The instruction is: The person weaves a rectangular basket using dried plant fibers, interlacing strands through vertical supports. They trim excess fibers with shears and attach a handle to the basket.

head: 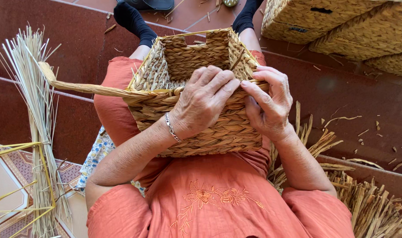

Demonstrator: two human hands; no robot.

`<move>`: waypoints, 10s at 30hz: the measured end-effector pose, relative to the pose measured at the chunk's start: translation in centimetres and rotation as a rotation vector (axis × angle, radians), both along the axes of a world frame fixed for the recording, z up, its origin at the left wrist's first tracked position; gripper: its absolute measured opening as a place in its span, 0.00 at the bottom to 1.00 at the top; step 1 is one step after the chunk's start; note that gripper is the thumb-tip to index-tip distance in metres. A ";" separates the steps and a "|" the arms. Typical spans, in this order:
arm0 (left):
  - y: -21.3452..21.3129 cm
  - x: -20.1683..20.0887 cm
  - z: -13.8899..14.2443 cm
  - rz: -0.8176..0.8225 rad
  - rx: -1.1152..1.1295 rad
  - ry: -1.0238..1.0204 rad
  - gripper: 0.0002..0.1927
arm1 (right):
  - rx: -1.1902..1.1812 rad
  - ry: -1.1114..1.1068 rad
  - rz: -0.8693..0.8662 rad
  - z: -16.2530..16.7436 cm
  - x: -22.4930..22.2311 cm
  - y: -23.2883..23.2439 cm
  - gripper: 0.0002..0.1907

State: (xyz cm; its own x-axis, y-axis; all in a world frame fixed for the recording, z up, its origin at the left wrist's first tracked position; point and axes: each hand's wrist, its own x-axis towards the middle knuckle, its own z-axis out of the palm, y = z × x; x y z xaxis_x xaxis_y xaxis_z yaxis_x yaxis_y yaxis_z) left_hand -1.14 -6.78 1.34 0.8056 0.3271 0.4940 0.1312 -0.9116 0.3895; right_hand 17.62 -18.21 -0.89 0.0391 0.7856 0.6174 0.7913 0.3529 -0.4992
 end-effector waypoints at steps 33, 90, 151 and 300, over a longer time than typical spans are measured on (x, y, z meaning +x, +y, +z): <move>3.7 -8.0 2.4 0.228 -0.196 -0.026 0.07 | 0.068 -0.167 -0.048 -1.4 1.2 -0.4 0.17; -6.4 -8.6 5.6 -0.211 -0.005 0.368 0.12 | -0.265 0.429 -0.055 -1.8 -3.9 -6.3 0.16; -0.3 -4.6 7.9 -0.058 0.137 0.064 0.11 | -0.303 0.301 -0.003 -0.7 -3.6 -5.2 0.15; -1.9 1.8 -3.7 -0.145 -1.594 0.007 0.11 | -1.463 1.040 0.150 2.5 2.3 -1.4 0.13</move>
State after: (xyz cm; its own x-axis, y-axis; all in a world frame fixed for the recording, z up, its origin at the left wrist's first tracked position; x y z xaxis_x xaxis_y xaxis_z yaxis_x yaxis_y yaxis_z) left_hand 0.63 -8.68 -2.38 0.8748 0.4052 -0.2655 0.0900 0.4026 0.9110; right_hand 19.94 -19.59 1.62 -0.1973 0.6477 -0.7359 -0.0106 -0.7520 -0.6591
